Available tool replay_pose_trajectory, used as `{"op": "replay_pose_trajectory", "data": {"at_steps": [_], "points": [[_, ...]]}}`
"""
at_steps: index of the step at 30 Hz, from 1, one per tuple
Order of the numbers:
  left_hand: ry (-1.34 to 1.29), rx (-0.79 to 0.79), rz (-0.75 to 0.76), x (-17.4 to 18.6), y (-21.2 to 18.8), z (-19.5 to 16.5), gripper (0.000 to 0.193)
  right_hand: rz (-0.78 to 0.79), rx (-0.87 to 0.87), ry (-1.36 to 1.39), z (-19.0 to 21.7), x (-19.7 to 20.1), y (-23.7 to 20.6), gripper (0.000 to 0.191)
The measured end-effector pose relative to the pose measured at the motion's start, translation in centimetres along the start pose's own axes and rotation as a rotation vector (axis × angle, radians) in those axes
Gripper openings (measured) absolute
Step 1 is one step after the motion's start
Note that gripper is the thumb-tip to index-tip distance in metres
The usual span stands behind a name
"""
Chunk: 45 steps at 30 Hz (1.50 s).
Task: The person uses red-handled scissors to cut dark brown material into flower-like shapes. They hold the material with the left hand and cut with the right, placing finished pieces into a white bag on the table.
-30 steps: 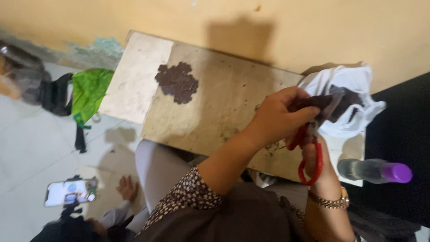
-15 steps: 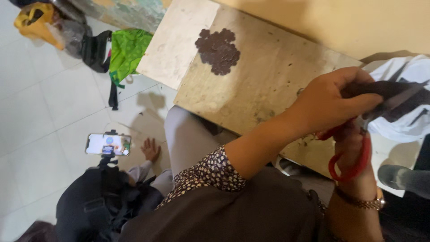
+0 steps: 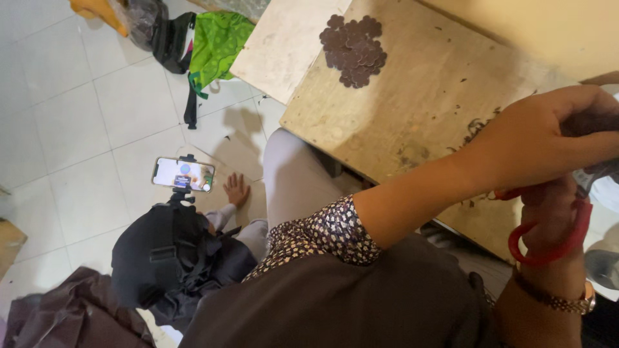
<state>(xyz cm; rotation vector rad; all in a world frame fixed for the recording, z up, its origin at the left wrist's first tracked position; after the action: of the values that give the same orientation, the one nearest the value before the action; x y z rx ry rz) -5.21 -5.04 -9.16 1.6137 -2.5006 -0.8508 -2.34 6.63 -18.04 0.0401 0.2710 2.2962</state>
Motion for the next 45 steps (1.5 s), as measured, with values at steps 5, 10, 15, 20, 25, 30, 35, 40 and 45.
{"op": "replay_pose_trajectory", "data": {"at_steps": [5, 10, 15, 20, 25, 30, 35, 40, 45], "points": [[0.176, 0.003, -0.059, 0.9, 0.1, 0.6, 0.041, -0.04, 0.0, -0.065, 0.9, -0.7, -0.5, 0.058], [0.168, 0.053, -0.026, 0.6, 0.0, 0.3, 0.043, -0.068, -0.003, -0.085, 0.9, -0.4, -1.0, 0.057], [0.379, 0.198, 0.006, 0.0, -0.2, -1.5, 0.038, -0.231, -0.106, -0.015, -1.9, 1.4, -1.4, 0.07], [0.222, 0.331, 0.031, -1.2, -0.7, -2.7, 0.027, -0.157, 0.022, -0.061, 1.9, -1.7, -2.5, 0.072], [-0.106, 0.432, -0.016, -1.7, -1.5, -2.2, 0.022, -0.174, -0.077, 0.016, 5.7, -4.7, -3.2, 0.076], [-0.265, 0.377, 0.034, -2.4, -1.3, -2.0, 0.021, -0.091, -0.048, -0.017, 8.4, -5.7, -1.9, 0.08], [-0.304, 0.374, 0.032, -2.6, -1.0, -1.3, 0.017, -0.098, -0.102, -0.114, 8.7, -4.7, -2.2, 0.087], [-0.372, 0.398, 0.036, -3.4, -1.0, -0.9, 0.015, -0.145, -0.105, -0.143, 8.6, -4.2, -2.8, 0.089], [-0.377, 0.434, 0.017, -4.3, -1.2, -0.6, 0.014, -0.142, -0.05, -0.135, 8.4, -3.8, -3.4, 0.086]]}}
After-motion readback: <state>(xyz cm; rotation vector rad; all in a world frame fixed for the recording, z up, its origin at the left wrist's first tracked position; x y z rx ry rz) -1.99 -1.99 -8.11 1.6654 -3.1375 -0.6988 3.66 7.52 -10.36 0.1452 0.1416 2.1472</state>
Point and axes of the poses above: each hand's wrist, its own y-axis towards the middle knuckle, its own x-axis out of the back of the hand, z = x × y, the point moved 10 cm from there along y, towards the middle knuckle, and after that the axes turned 13 degrees about z, right-handed, at the moved point
